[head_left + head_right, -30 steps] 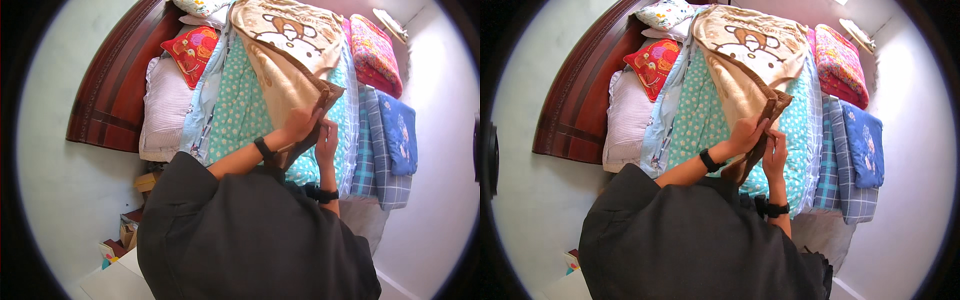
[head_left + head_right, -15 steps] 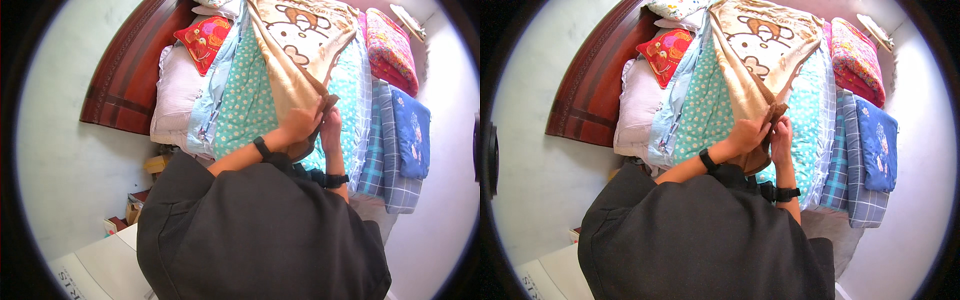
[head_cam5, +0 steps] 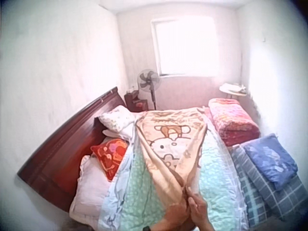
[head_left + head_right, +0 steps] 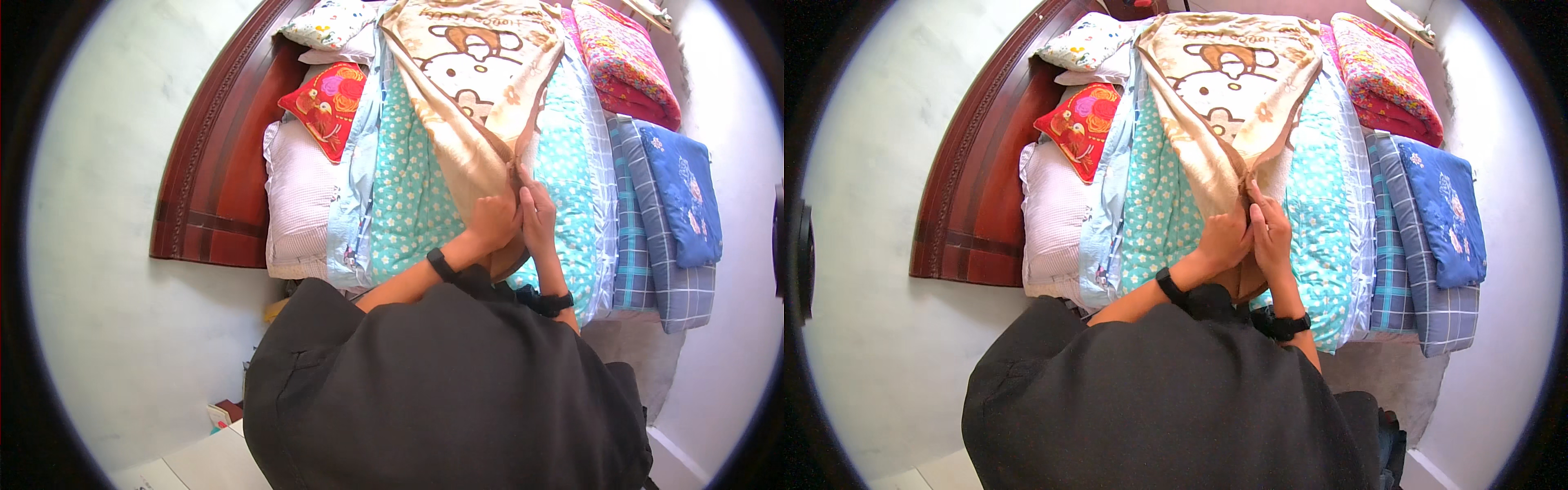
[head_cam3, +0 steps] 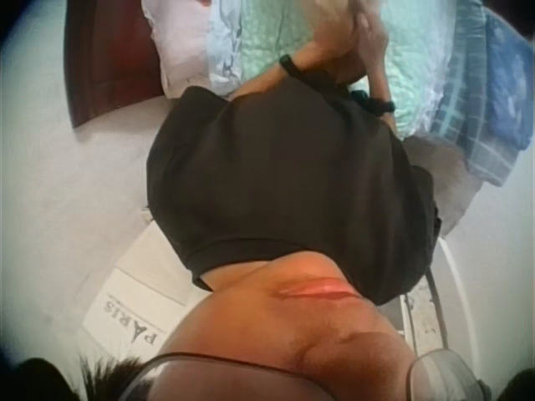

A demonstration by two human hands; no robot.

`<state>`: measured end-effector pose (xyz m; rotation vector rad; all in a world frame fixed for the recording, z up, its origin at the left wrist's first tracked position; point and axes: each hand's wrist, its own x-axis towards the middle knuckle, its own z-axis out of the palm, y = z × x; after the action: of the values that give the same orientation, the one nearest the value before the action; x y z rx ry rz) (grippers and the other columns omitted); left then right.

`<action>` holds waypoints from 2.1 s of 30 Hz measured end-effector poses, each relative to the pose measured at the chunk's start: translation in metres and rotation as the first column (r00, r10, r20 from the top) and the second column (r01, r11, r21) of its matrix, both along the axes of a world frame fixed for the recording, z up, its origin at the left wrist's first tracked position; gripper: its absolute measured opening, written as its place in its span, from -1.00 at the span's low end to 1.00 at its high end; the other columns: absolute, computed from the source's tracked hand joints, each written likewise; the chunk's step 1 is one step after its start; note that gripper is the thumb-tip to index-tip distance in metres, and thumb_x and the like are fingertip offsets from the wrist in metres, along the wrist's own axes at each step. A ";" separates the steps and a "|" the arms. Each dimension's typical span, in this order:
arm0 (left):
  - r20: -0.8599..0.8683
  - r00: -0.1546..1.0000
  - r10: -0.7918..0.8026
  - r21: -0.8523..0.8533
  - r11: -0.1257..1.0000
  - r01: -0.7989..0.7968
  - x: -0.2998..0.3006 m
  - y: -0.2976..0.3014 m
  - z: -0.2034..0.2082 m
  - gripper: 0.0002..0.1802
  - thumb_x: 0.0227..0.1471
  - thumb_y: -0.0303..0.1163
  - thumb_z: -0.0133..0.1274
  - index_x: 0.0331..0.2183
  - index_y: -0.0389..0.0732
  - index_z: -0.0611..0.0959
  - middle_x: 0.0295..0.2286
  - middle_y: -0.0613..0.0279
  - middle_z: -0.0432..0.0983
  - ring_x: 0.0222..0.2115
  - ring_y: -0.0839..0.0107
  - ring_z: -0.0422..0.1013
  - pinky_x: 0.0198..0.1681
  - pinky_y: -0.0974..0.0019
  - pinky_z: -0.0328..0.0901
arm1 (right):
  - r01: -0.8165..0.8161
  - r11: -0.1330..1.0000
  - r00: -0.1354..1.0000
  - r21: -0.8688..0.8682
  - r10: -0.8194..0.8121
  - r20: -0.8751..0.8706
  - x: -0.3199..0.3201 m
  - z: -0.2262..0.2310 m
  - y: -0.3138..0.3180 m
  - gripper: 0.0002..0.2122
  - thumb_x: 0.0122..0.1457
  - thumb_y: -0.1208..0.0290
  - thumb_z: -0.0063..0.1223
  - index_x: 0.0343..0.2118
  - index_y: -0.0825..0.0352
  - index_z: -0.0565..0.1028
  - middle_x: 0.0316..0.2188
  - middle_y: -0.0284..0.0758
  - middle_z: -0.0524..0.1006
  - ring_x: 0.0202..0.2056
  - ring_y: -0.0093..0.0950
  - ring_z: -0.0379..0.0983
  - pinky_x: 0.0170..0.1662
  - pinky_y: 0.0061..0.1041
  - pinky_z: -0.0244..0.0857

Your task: The person folds a series of blankets and a bedsheet on a bed, handling each item one at a time and smoothing them by hand before placing them in a stack.

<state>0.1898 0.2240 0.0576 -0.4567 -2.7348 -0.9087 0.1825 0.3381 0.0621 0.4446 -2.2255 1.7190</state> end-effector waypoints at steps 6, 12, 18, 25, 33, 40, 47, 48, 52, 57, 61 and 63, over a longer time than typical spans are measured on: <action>-0.018 1.000 0.003 0.119 0.993 0.000 -0.009 -0.020 0.020 -0.59 -0.09 -0.10 -0.01 -0.55 -0.31 0.52 -0.62 -0.07 0.44 -0.58 -0.02 0.39 -0.56 0.09 0.26 | -0.193 0.977 0.977 -0.089 0.200 0.079 0.001 0.015 0.004 -0.62 0.08 0.45 -0.12 0.00 0.38 0.31 -0.37 -0.34 0.37 -0.32 -0.60 0.28 -0.23 -0.70 0.15; 0.143 0.989 0.046 0.588 0.799 -0.122 -0.034 -0.020 0.015 -0.63 -0.08 -0.27 0.01 -0.30 -0.38 0.40 -0.64 -0.06 0.45 -0.58 0.07 0.44 -0.51 0.17 0.28 | -0.324 0.931 0.934 -0.169 0.343 0.100 -0.018 0.004 0.007 -0.49 -0.04 0.52 -0.02 0.07 0.34 0.24 -0.19 -0.29 0.40 -0.21 -0.57 0.33 -0.19 -0.69 0.18; 0.150 0.986 -0.077 0.761 0.645 -0.065 -0.056 -0.044 0.068 -0.70 -0.10 -0.45 -0.11 -0.29 -0.39 0.27 -0.69 0.09 0.40 -0.74 0.35 0.41 -0.72 0.37 0.29 | -0.149 0.985 0.975 -0.088 0.161 0.155 -0.017 -0.054 -0.009 -0.60 -0.10 0.61 0.03 -0.11 0.41 0.33 -0.22 -0.27 0.39 -0.19 -0.48 0.33 -0.15 -0.55 0.20; 0.024 0.981 -0.194 0.885 0.460 0.069 -0.080 -0.085 0.139 -0.69 -0.05 -0.52 -0.15 -0.25 -0.37 0.16 -0.57 0.04 0.40 -0.69 0.31 0.44 -0.68 0.35 0.39 | -0.149 0.989 0.962 0.000 0.145 0.231 -0.026 -0.101 -0.017 -0.68 -0.14 0.54 0.13 -0.25 0.40 0.39 -0.41 -0.31 0.43 -0.35 -0.48 0.37 -0.25 -0.52 0.24; -0.077 0.994 -0.078 0.864 0.492 0.105 -0.111 -0.150 0.181 -0.74 -0.05 -0.48 -0.12 -0.27 -0.39 0.31 -0.49 0.02 0.45 -0.60 0.32 0.47 -0.58 0.37 0.44 | -0.092 0.994 0.936 0.059 0.066 0.346 -0.024 -0.175 0.020 -0.71 -0.20 0.47 0.20 -0.34 0.37 0.44 -0.44 -0.27 0.47 -0.34 -0.37 0.40 -0.25 -0.49 0.25; -0.087 0.994 0.065 0.862 0.506 0.042 -0.097 -0.164 0.181 -0.72 -0.06 -0.48 -0.10 -0.24 -0.37 0.35 -0.42 0.06 0.45 -0.52 0.34 0.47 -0.52 0.36 0.44 | 0.355 0.819 0.859 0.450 -0.476 0.189 -0.016 -0.171 0.042 -0.65 -0.17 0.58 0.03 -0.24 0.31 0.28 -0.22 -0.16 0.31 -0.20 -0.15 0.29 -0.17 -0.32 0.19; -0.196 0.935 0.296 0.867 0.499 0.024 -0.037 -0.235 0.134 -0.67 -0.13 -0.45 -0.06 -0.22 -0.31 0.41 -0.32 0.23 0.39 -0.34 0.51 0.35 -0.32 0.48 0.27 | 0.293 0.822 0.886 0.489 -0.426 0.184 0.021 -0.192 0.150 -0.73 -0.14 0.72 -0.18 -0.35 0.30 0.45 -0.38 -0.17 0.45 -0.25 -0.14 0.35 -0.23 -0.30 0.22; -0.086 0.922 0.378 0.880 0.462 -0.107 -0.018 -0.255 0.116 -0.70 -0.12 -0.44 -0.07 -0.25 -0.29 0.41 -0.36 0.23 0.39 -0.39 0.50 0.36 -0.38 0.48 0.29 | 0.286 0.782 0.936 0.554 -0.353 0.015 0.031 -0.157 0.155 -0.71 -0.14 0.74 -0.19 -0.34 0.30 0.46 -0.33 -0.16 0.44 -0.25 -0.13 0.36 -0.24 -0.29 0.23; 0.277 0.826 0.490 0.850 0.276 -0.449 0.062 -0.312 0.001 -0.66 -0.08 -0.38 -0.09 -0.20 -0.28 0.35 -0.45 0.19 0.42 -0.56 0.43 0.40 -0.58 0.42 0.36 | 0.167 0.717 0.956 0.676 -0.286 0.067 0.078 -0.099 0.154 -0.57 -0.21 0.79 -0.17 -0.24 0.21 0.46 -0.19 -0.21 0.34 -0.25 -0.13 0.36 -0.30 -0.26 0.27; 0.616 0.679 0.400 0.657 0.215 -0.723 0.155 -0.313 -0.095 -0.73 -0.02 -0.36 -0.14 -0.27 -0.30 0.37 -0.47 0.13 0.46 -0.57 0.33 0.45 -0.54 0.31 0.41 | -0.184 0.769 0.874 0.612 -0.157 0.460 0.126 -0.184 0.166 -0.49 -0.37 0.75 -0.20 -0.22 0.23 0.41 -0.25 -0.17 0.31 -0.14 -0.14 0.27 -0.14 -0.33 0.24; 0.732 0.583 0.352 0.502 0.300 -0.811 0.192 -0.312 -0.165 -0.77 0.05 -0.40 -0.23 -0.32 -0.39 0.37 -0.54 -0.01 0.47 -0.65 0.24 0.45 -0.61 0.29 0.40 | -0.261 0.773 0.853 0.578 -0.096 0.513 0.127 -0.216 0.159 -0.59 -0.35 0.75 -0.23 -0.34 0.26 0.38 -0.39 -0.17 0.35 -0.21 -0.21 0.33 -0.23 -0.40 0.26; 0.773 0.511 0.375 0.429 0.284 -0.858 0.204 -0.316 -0.194 -0.77 0.06 -0.40 -0.21 -0.30 -0.39 0.38 -0.48 -0.05 0.47 -0.62 0.21 0.44 -0.55 0.22 0.39 | -0.296 0.819 0.806 0.492 -0.062 0.588 0.118 -0.221 0.160 -0.64 -0.32 0.75 -0.23 -0.37 0.28 0.36 -0.46 -0.18 0.34 -0.28 -0.28 0.35 -0.27 -0.45 0.25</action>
<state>0.3940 -0.0917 -0.1369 1.2374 -2.0466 -1.9716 0.3005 0.4984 -0.1589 0.1818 -3.2548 1.3214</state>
